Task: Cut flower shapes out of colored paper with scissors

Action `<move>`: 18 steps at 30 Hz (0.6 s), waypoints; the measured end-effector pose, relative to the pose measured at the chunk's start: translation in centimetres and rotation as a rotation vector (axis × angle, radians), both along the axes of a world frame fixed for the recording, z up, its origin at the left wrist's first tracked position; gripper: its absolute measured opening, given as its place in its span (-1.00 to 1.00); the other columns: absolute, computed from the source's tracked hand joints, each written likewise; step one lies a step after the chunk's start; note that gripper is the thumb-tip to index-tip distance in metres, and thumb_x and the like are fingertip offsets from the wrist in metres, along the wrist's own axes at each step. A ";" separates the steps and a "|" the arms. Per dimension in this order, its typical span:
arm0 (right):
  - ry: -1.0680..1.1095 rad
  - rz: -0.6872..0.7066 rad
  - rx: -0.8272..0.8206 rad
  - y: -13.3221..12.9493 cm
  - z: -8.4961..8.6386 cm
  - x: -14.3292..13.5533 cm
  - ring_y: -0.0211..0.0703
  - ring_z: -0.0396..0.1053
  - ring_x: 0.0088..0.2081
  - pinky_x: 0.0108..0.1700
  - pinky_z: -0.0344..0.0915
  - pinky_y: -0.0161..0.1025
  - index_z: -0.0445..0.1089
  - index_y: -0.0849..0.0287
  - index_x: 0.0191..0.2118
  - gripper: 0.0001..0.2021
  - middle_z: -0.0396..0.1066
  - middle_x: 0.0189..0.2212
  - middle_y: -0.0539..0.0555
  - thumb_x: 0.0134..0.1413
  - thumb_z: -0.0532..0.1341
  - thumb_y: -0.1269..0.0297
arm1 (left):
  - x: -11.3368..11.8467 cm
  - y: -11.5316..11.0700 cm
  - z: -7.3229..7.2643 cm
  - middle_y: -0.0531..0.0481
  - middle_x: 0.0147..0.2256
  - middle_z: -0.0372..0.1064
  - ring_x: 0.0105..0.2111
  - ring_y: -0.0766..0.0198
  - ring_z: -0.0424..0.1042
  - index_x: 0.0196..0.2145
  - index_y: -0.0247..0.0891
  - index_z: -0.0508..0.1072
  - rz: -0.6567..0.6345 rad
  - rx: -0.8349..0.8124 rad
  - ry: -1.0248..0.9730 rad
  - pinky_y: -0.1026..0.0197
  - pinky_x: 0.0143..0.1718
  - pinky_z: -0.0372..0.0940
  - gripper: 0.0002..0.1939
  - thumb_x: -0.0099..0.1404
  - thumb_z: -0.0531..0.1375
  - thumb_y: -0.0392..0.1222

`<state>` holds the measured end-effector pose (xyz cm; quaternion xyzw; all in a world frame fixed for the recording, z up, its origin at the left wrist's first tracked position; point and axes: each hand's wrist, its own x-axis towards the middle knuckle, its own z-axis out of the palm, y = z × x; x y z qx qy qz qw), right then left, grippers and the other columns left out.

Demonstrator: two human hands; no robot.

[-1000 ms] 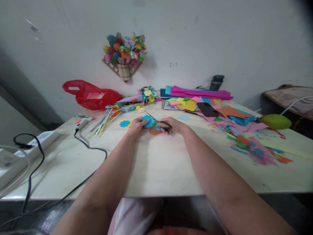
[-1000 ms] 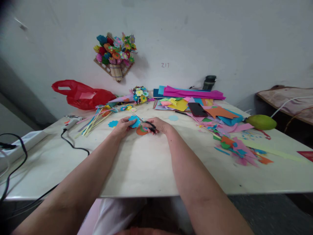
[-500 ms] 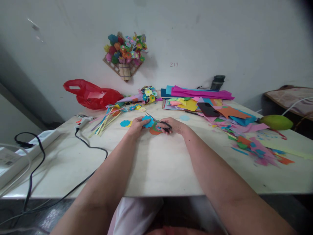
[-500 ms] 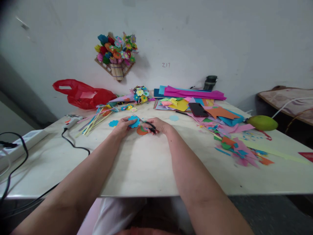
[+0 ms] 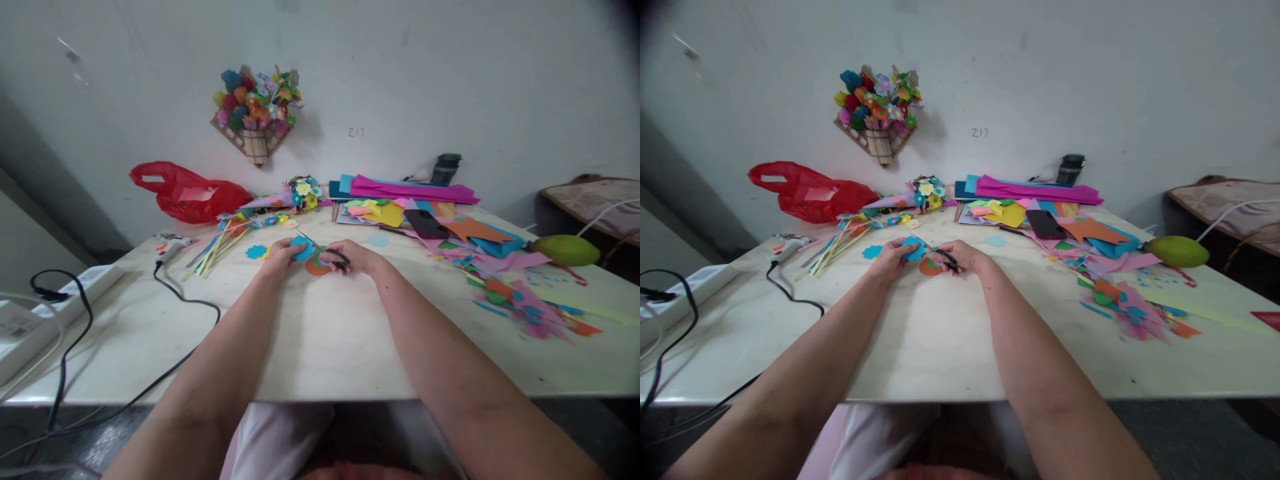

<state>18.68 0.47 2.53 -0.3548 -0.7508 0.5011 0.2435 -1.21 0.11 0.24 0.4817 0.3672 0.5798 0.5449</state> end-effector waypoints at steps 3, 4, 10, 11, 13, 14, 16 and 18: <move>-0.002 0.002 0.005 0.0 0.0 0.0 -0.43 0.21 -0.73 -0.79 -0.09 -0.49 0.27 0.25 -0.50 -0.74 0.29 -0.67 -0.04 0.04 0.14 0.15 | 0.0 0.0 0.0 0.01 -0.54 0.39 -0.57 0.42 0.34 -0.52 -0.36 0.45 -0.001 0.000 -0.007 0.34 -0.48 0.27 -0.79 -0.13 0.36 -0.22; -0.003 0.001 0.006 0.0 0.0 0.0 -0.43 0.21 -0.73 -0.79 -0.08 -0.49 0.26 0.25 -0.50 -0.74 0.29 -0.67 -0.04 0.04 0.14 0.15 | 0.0 0.0 0.0 0.00 -0.54 0.40 -0.56 0.41 0.35 -0.52 -0.36 0.45 -0.003 0.000 -0.011 0.34 -0.48 0.27 -0.79 -0.13 0.36 -0.22; -0.004 -0.011 -0.001 -0.1 0.0 0.0 -0.44 0.18 -0.74 -0.79 -0.10 -0.48 0.25 0.24 -0.52 -0.75 0.27 -0.69 -0.05 0.03 0.16 0.17 | 0.0 0.0 0.0 -0.03 -0.51 0.42 -0.52 0.35 0.38 -0.50 -0.36 0.46 -0.010 -0.002 -0.038 0.27 -0.39 0.31 -0.77 -0.14 0.36 -0.22; -0.001 -0.013 -0.004 -0.1 0.0 0.0 -0.44 0.18 -0.74 -0.79 -0.10 -0.48 0.24 0.24 -0.52 -0.75 0.27 -0.69 -0.06 0.03 0.16 0.17 | 0.1 0.0 0.1 -0.04 -0.50 0.42 -0.52 0.35 0.38 -0.50 -0.37 0.46 -0.012 -0.001 -0.043 0.27 -0.38 0.31 -0.77 -0.14 0.36 -0.21; 0.004 -0.011 -0.007 -0.1 0.0 0.0 -0.44 0.18 -0.75 -0.79 -0.10 -0.48 0.24 0.24 -0.52 -0.76 0.27 -0.70 -0.06 0.04 0.16 0.19 | 0.1 -0.1 0.1 -0.04 -0.50 0.42 -0.51 0.35 0.38 -0.49 -0.37 0.46 -0.017 0.001 -0.047 0.26 -0.37 0.31 -0.76 -0.14 0.37 -0.21; 0.007 -0.009 -0.009 -0.1 0.1 0.0 -0.44 0.18 -0.75 -0.80 -0.11 -0.48 0.24 0.25 -0.52 -0.76 0.26 -0.70 -0.05 0.04 0.15 0.19 | 0.1 -0.1 0.1 -0.03 -0.51 0.42 -0.52 0.35 0.38 -0.49 -0.37 0.46 -0.015 0.003 -0.048 0.25 -0.36 0.31 -0.76 -0.14 0.37 -0.21; 0.010 -0.007 -0.012 -0.1 0.1 -0.1 -0.44 0.18 -0.75 -0.80 -0.11 -0.48 0.24 0.25 -0.52 -0.75 0.26 -0.71 -0.05 0.05 0.15 0.20 | 0.1 -0.2 0.2 -0.03 -0.52 0.41 -0.52 0.34 0.38 -0.50 -0.36 0.46 -0.001 0.000 -0.047 0.24 -0.36 0.31 -0.76 -0.15 0.37 -0.21; 0.011 -0.006 -0.015 -0.1 0.1 0.0 -0.44 0.17 -0.75 -0.79 -0.11 -0.48 0.24 0.25 -0.53 -0.75 0.25 -0.71 -0.06 0.05 0.15 0.20 | 0.1 -0.2 0.2 -0.03 -0.52 0.40 -0.52 0.33 0.38 -0.51 -0.36 0.46 0.009 -0.003 -0.045 0.21 -0.35 0.32 -0.76 -0.16 0.38 -0.21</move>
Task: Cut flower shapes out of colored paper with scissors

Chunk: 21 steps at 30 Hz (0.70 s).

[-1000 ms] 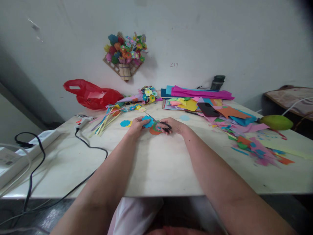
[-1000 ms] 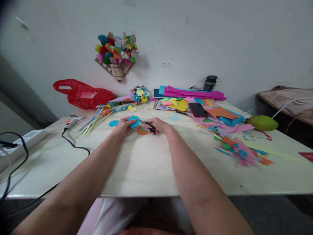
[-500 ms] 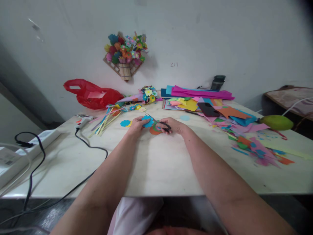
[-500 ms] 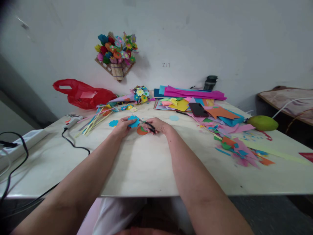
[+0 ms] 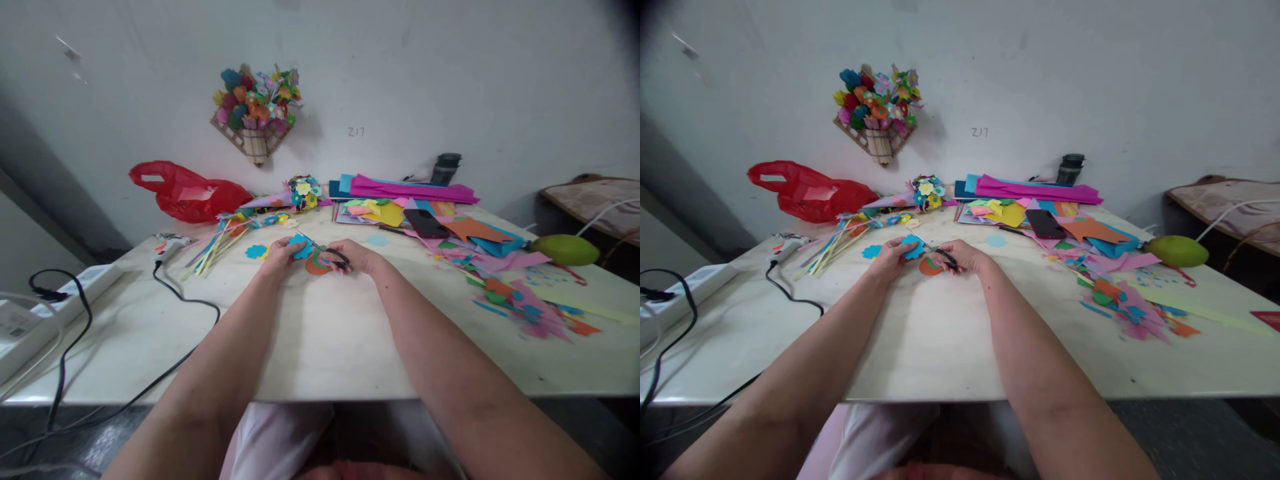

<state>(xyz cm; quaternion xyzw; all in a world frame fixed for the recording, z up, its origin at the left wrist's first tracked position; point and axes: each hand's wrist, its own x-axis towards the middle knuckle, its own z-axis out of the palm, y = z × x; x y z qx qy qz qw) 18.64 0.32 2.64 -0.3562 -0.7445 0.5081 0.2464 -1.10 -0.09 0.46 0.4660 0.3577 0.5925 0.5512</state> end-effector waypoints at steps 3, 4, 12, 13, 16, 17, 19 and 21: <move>0.001 0.002 -0.009 0.1 0.0 0.0 -0.44 0.16 -0.75 -0.80 -0.11 -0.48 0.24 0.24 -0.54 -0.76 0.25 -0.72 -0.07 0.04 0.15 0.21 | 0.0 0.0 0.0 -0.04 -0.51 0.41 -0.51 0.31 0.39 -0.50 -0.35 0.46 -0.006 0.004 0.004 0.19 -0.33 0.33 -0.75 -0.16 0.37 -0.20; 0.001 0.002 -0.011 0.1 0.0 0.0 -0.44 0.16 -0.76 -0.80 -0.11 -0.48 0.24 0.24 -0.54 -0.76 0.25 -0.72 -0.07 0.04 0.15 0.21 | -0.1 0.0 0.0 -0.04 -0.50 0.41 -0.50 0.31 0.39 -0.50 -0.35 0.46 -0.006 0.005 0.004 0.18 -0.33 0.33 -0.75 -0.16 0.37 -0.20; -0.004 -0.011 -0.016 0.2 -0.1 0.0 -0.45 0.14 -0.76 -0.80 -0.12 -0.48 0.26 0.25 -0.52 -0.77 0.24 -0.72 -0.08 0.01 0.17 0.19 | -0.1 0.0 0.0 -0.03 -0.50 0.42 -0.50 0.30 0.40 -0.50 -0.33 0.46 0.009 0.008 0.016 0.18 -0.32 0.34 -0.74 -0.17 0.37 -0.17; -0.006 -0.014 -0.016 0.1 -0.1 0.0 -0.45 0.14 -0.76 -0.80 -0.12 -0.48 0.26 0.25 -0.52 -0.77 0.23 -0.72 -0.08 0.01 0.17 0.20 | -0.1 0.0 0.0 -0.03 -0.50 0.42 -0.50 0.30 0.39 -0.51 -0.33 0.45 0.012 0.008 0.016 0.17 -0.31 0.35 -0.74 -0.17 0.37 -0.17; -0.012 -0.024 -0.021 0.0 0.1 0.0 -0.45 0.13 -0.77 -0.79 -0.13 -0.48 0.26 0.25 -0.52 -0.78 0.22 -0.73 -0.09 -0.02 0.19 0.21 | 0.0 -0.1 0.1 -0.02 -0.50 0.41 -0.50 0.30 0.39 -0.50 -0.33 0.45 0.014 0.000 0.019 0.17 -0.31 0.35 -0.74 -0.18 0.37 -0.17; -0.013 -0.027 -0.022 0.0 0.1 0.0 -0.46 0.13 -0.77 -0.79 -0.13 -0.48 0.26 0.26 -0.52 -0.78 0.22 -0.73 -0.09 -0.03 0.20 0.21 | 0.0 -0.2 0.1 -0.02 -0.50 0.41 -0.49 0.30 0.40 -0.50 -0.33 0.45 0.014 -0.004 0.020 0.17 -0.30 0.35 -0.74 -0.18 0.37 -0.17; -0.010 -0.023 -0.021 0.0 0.1 0.0 -0.46 0.13 -0.76 -0.79 -0.12 -0.49 0.27 0.26 -0.50 -0.79 0.23 -0.73 -0.09 -0.05 0.22 0.20 | 0.0 -0.2 0.1 -0.02 -0.49 0.41 -0.49 0.29 0.40 -0.50 -0.33 0.46 0.012 -0.006 0.023 0.16 -0.30 0.35 -0.73 -0.17 0.37 -0.16; -0.007 -0.020 -0.017 0.0 0.0 0.0 -0.46 0.13 -0.76 -0.79 -0.10 -0.49 0.29 0.26 -0.47 -0.78 0.23 -0.72 -0.09 -0.06 0.22 0.19 | -0.1 -0.1 0.1 -0.03 -0.49 0.41 -0.49 0.29 0.40 -0.49 -0.33 0.45 0.012 0.000 0.020 0.15 -0.30 0.35 -0.73 -0.17 0.37 -0.16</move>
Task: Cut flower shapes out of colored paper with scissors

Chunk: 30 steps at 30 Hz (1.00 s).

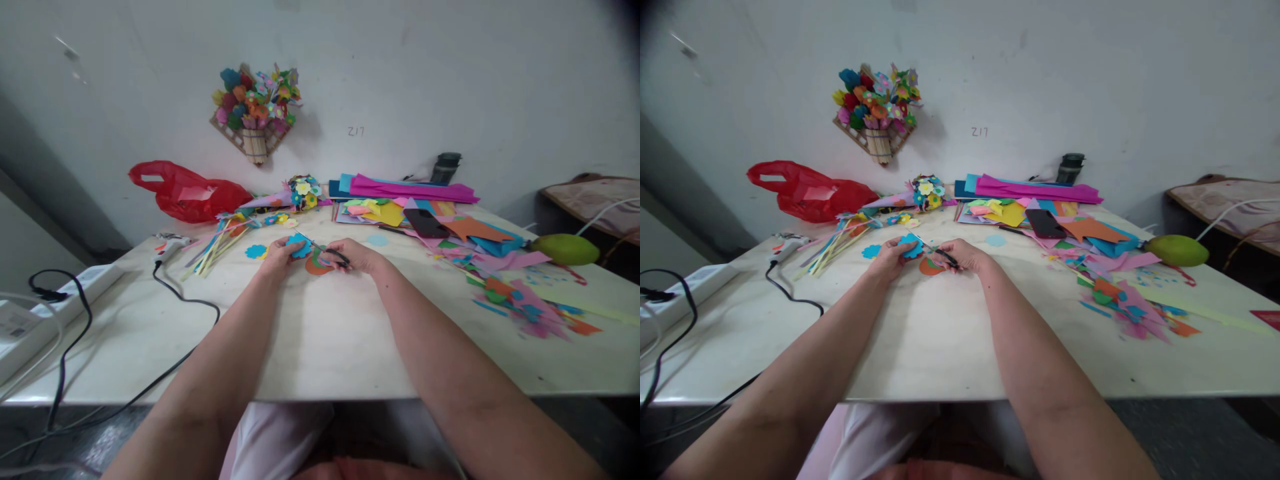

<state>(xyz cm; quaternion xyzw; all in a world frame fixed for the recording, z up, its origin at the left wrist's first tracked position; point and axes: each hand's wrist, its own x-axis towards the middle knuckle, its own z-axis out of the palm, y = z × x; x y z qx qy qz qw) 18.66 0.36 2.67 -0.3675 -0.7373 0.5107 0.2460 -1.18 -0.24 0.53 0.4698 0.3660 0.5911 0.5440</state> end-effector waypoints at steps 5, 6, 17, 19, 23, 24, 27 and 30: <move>-0.001 -0.009 0.002 0.1 0.0 0.1 -0.46 0.12 -0.76 -0.78 -0.09 -0.49 0.32 0.27 -0.44 -0.78 0.24 -0.72 -0.09 -0.06 0.23 0.18 | -0.1 0.1 -0.1 -0.03 -0.49 0.40 -0.48 0.29 0.40 -0.50 -0.33 0.45 0.003 -0.001 -0.007 0.15 -0.30 0.35 -0.74 -0.17 0.37 -0.17; 0.000 -0.008 0.005 0.1 0.0 0.1 -0.46 0.12 -0.76 -0.79 -0.09 -0.49 0.31 0.27 -0.45 -0.78 0.24 -0.72 -0.08 -0.05 0.22 0.18 | -0.1 0.1 -0.1 -0.03 -0.49 0.40 -0.48 0.29 0.40 -0.49 -0.33 0.45 0.004 -0.004 -0.007 0.15 -0.30 0.35 -0.73 -0.18 0.38 -0.17; 0.064 0.030 0.036 0.3 -0.1 0.3 -0.42 0.18 -0.76 -0.80 -0.07 -0.47 0.25 0.26 -0.53 -0.72 0.29 -0.71 -0.04 0.02 0.16 0.15 | 0.3 -0.4 0.3 0.05 -0.53 0.37 -0.56 0.39 0.34 -0.53 -0.33 0.39 0.001 0.007 0.001 0.23 -0.39 0.31 -0.69 -0.20 0.39 -0.14; 0.062 0.037 0.038 0.2 0.0 0.4 -0.42 0.19 -0.75 -0.79 -0.06 -0.47 0.25 0.26 -0.53 -0.72 0.29 -0.71 -0.04 0.02 0.16 0.14 | 0.2 -0.4 0.3 0.06 -0.54 0.36 -0.57 0.40 0.32 -0.52 -0.33 0.38 0.009 0.000 0.010 0.26 -0.43 0.30 -0.68 -0.21 0.39 -0.14; 0.056 0.039 0.038 0.1 0.1 0.4 -0.43 0.17 -0.75 -0.79 -0.05 -0.47 0.26 0.26 -0.53 -0.71 0.28 -0.70 -0.05 0.02 0.16 0.13 | 0.1 -0.4 0.3 0.09 -0.56 0.33 -0.58 0.41 0.30 -0.53 -0.31 0.37 0.032 -0.001 0.041 0.30 -0.48 0.27 -0.68 -0.20 0.39 -0.13; 0.057 0.038 0.035 0.1 0.0 0.4 -0.43 0.17 -0.75 -0.79 -0.06 -0.47 0.26 0.26 -0.52 -0.71 0.28 -0.70 -0.05 0.02 0.16 0.13 | 0.1 -0.3 0.3 0.09 -0.56 0.32 -0.59 0.41 0.30 -0.53 -0.31 0.37 0.039 0.002 0.047 0.31 -0.50 0.26 -0.68 -0.20 0.39 -0.12; 0.068 0.038 0.029 0.2 -0.1 0.4 -0.43 0.18 -0.75 -0.79 -0.06 -0.47 0.25 0.26 -0.52 -0.71 0.29 -0.70 -0.04 0.01 0.17 0.12 | 0.1 -0.3 0.3 0.10 -0.56 0.30 -0.62 0.44 0.25 -0.52 -0.31 0.37 0.042 0.008 0.051 0.32 -0.53 0.24 -0.68 -0.18 0.38 -0.10; 0.083 0.038 0.026 0.1 -0.1 0.4 -0.42 0.17 -0.75 -0.80 -0.06 -0.47 0.25 0.26 -0.52 -0.71 0.29 -0.70 -0.04 0.00 0.17 0.12 | 0.1 -0.3 0.4 0.11 -0.58 0.28 -0.65 0.47 0.20 -0.51 -0.30 0.37 0.035 0.013 0.042 0.33 -0.55 0.22 -0.68 -0.16 0.37 -0.09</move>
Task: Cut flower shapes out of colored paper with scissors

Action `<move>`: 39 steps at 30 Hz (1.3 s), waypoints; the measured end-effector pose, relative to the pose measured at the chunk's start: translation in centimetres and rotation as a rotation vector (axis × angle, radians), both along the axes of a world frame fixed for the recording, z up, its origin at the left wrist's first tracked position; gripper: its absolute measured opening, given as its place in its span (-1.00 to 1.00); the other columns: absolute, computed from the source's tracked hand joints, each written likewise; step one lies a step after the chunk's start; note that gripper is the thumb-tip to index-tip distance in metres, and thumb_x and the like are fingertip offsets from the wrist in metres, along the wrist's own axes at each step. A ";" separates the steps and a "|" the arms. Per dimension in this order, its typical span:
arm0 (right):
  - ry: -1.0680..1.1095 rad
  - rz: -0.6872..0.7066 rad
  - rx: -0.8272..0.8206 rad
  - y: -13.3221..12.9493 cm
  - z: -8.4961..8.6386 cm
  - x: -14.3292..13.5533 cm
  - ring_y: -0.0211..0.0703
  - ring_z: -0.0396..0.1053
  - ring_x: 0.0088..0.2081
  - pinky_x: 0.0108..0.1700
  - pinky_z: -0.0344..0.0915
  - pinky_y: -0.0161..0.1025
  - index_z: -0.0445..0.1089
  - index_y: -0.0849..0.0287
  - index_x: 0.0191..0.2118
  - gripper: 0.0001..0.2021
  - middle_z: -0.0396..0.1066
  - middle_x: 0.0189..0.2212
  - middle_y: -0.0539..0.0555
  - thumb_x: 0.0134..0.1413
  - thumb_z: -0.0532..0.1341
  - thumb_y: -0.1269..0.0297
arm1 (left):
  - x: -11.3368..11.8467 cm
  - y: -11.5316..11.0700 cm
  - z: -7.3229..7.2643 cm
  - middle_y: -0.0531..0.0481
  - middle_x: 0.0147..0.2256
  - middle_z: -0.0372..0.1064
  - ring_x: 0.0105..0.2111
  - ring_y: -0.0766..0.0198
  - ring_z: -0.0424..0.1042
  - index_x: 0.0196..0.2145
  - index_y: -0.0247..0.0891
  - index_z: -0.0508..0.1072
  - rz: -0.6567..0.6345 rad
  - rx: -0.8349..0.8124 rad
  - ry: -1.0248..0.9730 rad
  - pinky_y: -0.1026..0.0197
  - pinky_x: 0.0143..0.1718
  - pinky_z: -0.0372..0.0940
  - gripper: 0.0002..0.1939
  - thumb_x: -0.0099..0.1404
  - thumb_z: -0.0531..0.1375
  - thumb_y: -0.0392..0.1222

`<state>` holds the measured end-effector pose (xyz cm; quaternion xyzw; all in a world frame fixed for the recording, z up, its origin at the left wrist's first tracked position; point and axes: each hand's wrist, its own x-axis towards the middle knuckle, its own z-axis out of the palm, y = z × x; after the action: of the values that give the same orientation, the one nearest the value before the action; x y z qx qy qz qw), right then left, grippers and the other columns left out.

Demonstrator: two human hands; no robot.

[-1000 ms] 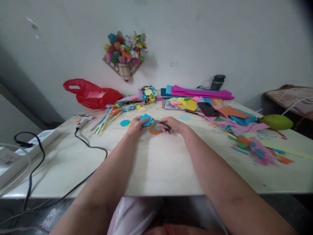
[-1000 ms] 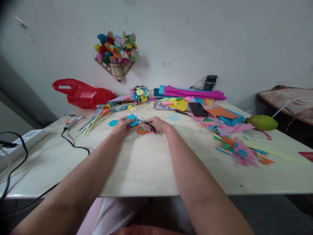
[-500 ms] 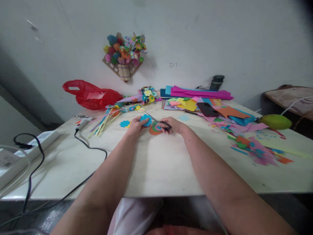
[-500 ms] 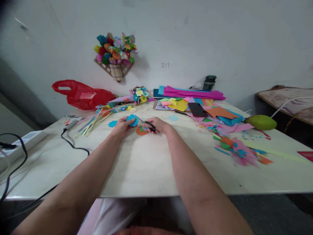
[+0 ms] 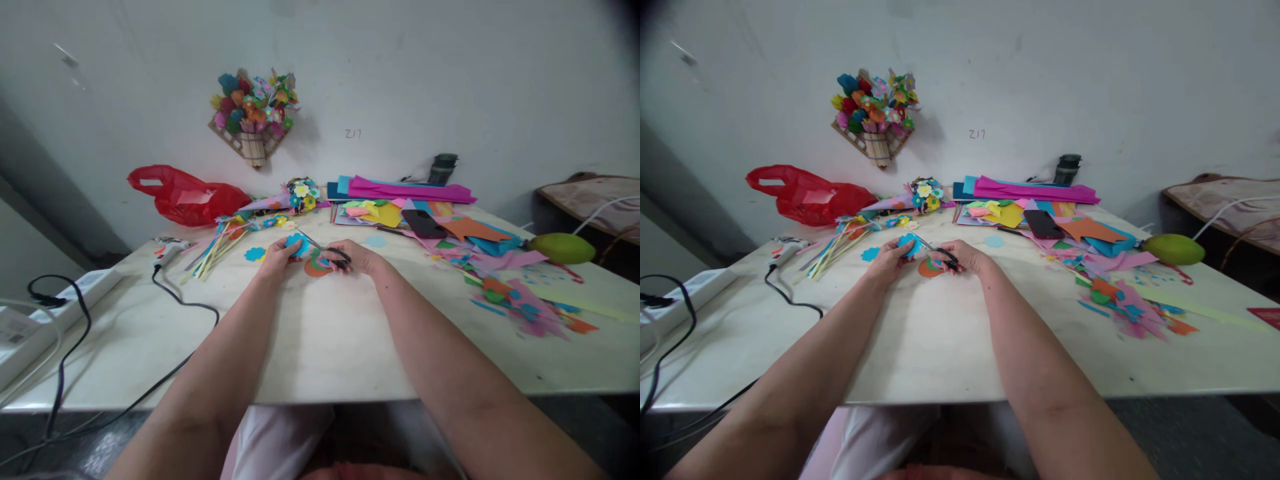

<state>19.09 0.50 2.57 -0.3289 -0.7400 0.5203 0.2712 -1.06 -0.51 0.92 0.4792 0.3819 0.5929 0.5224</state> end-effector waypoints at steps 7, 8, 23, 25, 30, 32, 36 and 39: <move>-0.006 -0.010 0.022 -0.1 0.1 0.1 -0.43 0.18 -0.74 -0.78 -0.05 -0.48 0.23 0.26 -0.53 -0.70 0.29 -0.69 -0.03 0.01 0.16 0.11 | -0.1 0.0 -0.1 0.06 -0.53 0.34 -0.56 0.39 0.31 -0.50 -0.29 0.40 -0.004 -0.019 0.003 0.31 -0.50 0.26 -0.68 -0.18 0.38 -0.08; -0.011 -0.013 0.023 -0.1 0.0 0.1 -0.43 0.18 -0.74 -0.78 -0.05 -0.48 0.23 0.26 -0.53 -0.70 0.29 -0.69 -0.03 0.01 0.16 0.11 | -0.1 0.0 -0.1 0.06 -0.53 0.35 -0.55 0.38 0.32 -0.50 -0.29 0.40 -0.008 -0.022 0.000 0.30 -0.48 0.26 -0.68 -0.18 0.38 -0.09; -0.058 -0.038 -0.015 0.1 -0.2 -0.1 -0.42 0.22 -0.73 -0.79 -0.05 -0.48 0.27 0.25 -0.51 -0.74 0.30 -0.69 -0.05 -0.06 0.23 0.14 | 0.0 0.2 -0.3 0.02 -0.56 0.37 -0.57 0.36 0.33 -0.55 -0.30 0.43 -0.062 0.002 -0.005 0.21 -0.39 0.29 -0.75 -0.16 0.38 -0.13; -0.061 -0.041 -0.015 0.0 -0.1 -0.1 -0.42 0.22 -0.74 -0.79 -0.06 -0.48 0.26 0.24 -0.51 -0.74 0.30 -0.69 -0.05 -0.04 0.22 0.14 | -0.1 0.3 -0.4 0.02 -0.57 0.36 -0.57 0.36 0.33 -0.56 -0.30 0.43 -0.066 0.007 0.001 0.22 -0.39 0.29 -0.75 -0.15 0.37 -0.13; -0.051 -0.034 -0.018 -0.2 0.2 -0.1 -0.43 0.21 -0.74 -0.79 -0.06 -0.49 0.26 0.26 -0.51 -0.74 0.29 -0.70 -0.05 -0.03 0.21 0.15 | -0.2 0.3 -0.4 0.01 -0.56 0.37 -0.57 0.38 0.32 -0.55 -0.31 0.43 -0.081 0.015 0.016 0.25 -0.41 0.30 -0.76 -0.13 0.36 -0.13; -0.049 -0.026 -0.018 -0.2 0.2 -0.1 -0.43 0.21 -0.74 -0.79 -0.05 -0.49 0.26 0.26 -0.51 -0.74 0.29 -0.69 -0.05 -0.01 0.20 0.16 | -0.2 0.2 -0.3 0.00 -0.56 0.37 -0.56 0.37 0.32 -0.55 -0.31 0.43 -0.088 0.021 0.028 0.24 -0.41 0.30 -0.75 -0.14 0.36 -0.12; -0.056 -0.029 -0.013 -0.1 0.2 -0.1 -0.43 0.20 -0.74 -0.79 -0.05 -0.49 0.26 0.26 -0.51 -0.75 0.29 -0.70 -0.05 0.00 0.19 0.16 | -0.1 0.1 -0.2 0.00 -0.56 0.37 -0.57 0.37 0.31 -0.55 -0.31 0.43 -0.097 0.017 0.033 0.24 -0.41 0.29 -0.75 -0.14 0.36 -0.12; -0.071 -0.033 -0.005 -0.1 0.2 -0.1 -0.43 0.20 -0.75 -0.80 -0.06 -0.48 0.26 0.26 -0.52 -0.75 0.28 -0.70 -0.05 -0.01 0.20 0.16 | -0.1 0.0 -0.2 -0.01 -0.55 0.38 -0.57 0.36 0.32 -0.55 -0.32 0.44 -0.102 0.008 0.033 0.24 -0.42 0.28 -0.74 -0.15 0.37 -0.11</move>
<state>18.95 0.38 2.76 -0.3600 -0.7422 0.5056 0.2528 -1.16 -0.48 0.72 0.5098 0.3630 0.5592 0.5437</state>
